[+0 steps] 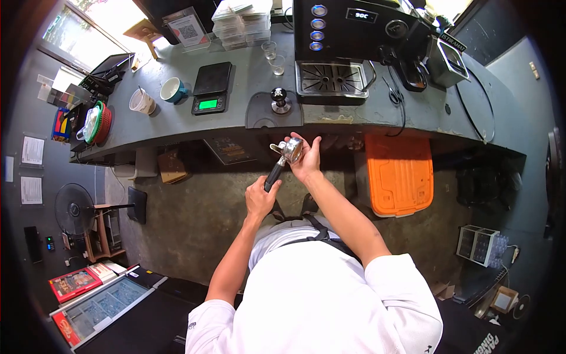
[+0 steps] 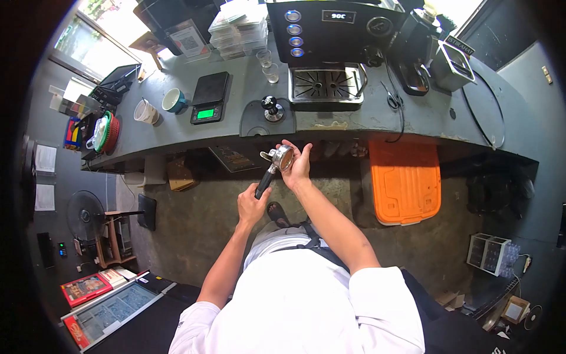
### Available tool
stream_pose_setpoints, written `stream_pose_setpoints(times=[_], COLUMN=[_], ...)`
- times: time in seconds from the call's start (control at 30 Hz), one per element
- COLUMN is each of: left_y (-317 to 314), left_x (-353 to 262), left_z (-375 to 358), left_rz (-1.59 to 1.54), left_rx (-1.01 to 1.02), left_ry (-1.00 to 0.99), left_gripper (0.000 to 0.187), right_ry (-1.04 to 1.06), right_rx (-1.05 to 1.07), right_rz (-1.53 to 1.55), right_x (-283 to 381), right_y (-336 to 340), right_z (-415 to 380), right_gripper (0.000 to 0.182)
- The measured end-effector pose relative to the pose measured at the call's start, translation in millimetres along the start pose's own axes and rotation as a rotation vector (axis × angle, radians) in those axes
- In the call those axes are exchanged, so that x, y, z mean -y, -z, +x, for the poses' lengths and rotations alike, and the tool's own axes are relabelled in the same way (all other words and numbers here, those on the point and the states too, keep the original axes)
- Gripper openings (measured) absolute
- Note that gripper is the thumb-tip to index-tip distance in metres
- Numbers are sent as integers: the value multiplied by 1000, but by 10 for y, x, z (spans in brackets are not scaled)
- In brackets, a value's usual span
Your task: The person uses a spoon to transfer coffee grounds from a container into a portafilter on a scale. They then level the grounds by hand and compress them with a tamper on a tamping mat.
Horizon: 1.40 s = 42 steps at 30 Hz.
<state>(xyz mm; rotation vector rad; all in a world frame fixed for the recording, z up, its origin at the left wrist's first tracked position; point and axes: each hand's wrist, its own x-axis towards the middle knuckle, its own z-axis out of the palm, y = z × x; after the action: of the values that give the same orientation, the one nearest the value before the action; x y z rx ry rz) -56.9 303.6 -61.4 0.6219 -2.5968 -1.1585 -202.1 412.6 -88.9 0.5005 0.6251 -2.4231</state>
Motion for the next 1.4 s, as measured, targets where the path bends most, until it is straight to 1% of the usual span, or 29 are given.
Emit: stream_pose_setpoints(times=[0.13,0.17,0.23,0.27,0.3,0.37,0.47,0.5,0.6,0.63,0.7,0.73,0.77,0.8,0.87,1.0,1.07,1.17,1.27,1.3,1.4], left_y=[112,148,239,309,377,447,463,460,590,638,730,764,790,812,838,808,789,760,664,608,432], left_x=[-277,-285,-501,-658,-759,-1047,-1336,-1410,-1709,-1814,-1969,-2018,-2062,-2102,-2189,-2244,-2239,-2215,-2093,-2081,-1917], left_z=[-75,-96,-157,-175,-200,-289,-447,-483,-565,-579,-581,-568,-580,-555,-556,-576,-587,-622,-627,-618,-557], left_rz=[-107,-142,-337,-432,-453,-580,-730,-781,-758,-748,-699,-675,-671,-606,-546,-553,-536,-528,-465,-431,-350], left_rx=[101,178,252,296,378,469,634,673,797,826,863,870,871,882,873,858,851,801,713,644,580], left_ry=[153,199,291,332,311,296,320,341,317,349,285,250,266,191,160,196,211,205,161,174,159], left_gripper=[36,35,38,39,34,33,38,42,45,50,55,58,63,66,69,69,68,66,63,60,57], right_ry=[49,68,97,109,127,172,249,278,337,346,339,330,322,331,367,384,350,304,303,331,404], right_rx=[155,208,303,307,308,333,341,381,453,434,401,395,401,414,463,476,453,427,418,344,0], right_rz=[-179,-223,-300,-311,-321,-344,-349,-382,-363,-364,-321,-300,-313,-302,-286,-314,-328,-299,-360,-406,-615], right_x=[137,210,384,440,500,645,862,926,1126,1162,1225,1251,1291,1322,1379,1426,1446,1402,1345,1307,1253], right_y=[-80,-143,-245,-274,-284,-286,-311,-271,-309,-354,-426,-455,-462,-455,-461,-410,-404,-395,-277,-204,62], right_z=[-295,-402,-610,-680,-749,-894,-1167,-1231,-1515,-1600,-1748,-1781,-1826,-1862,-1900,-1900,-1901,-1859,-1669,-1588,-1425], right_gripper=[76,74,71,72,72,77,81,87,91,97,100,101,104,103,103,102,103,104,100,93,84])
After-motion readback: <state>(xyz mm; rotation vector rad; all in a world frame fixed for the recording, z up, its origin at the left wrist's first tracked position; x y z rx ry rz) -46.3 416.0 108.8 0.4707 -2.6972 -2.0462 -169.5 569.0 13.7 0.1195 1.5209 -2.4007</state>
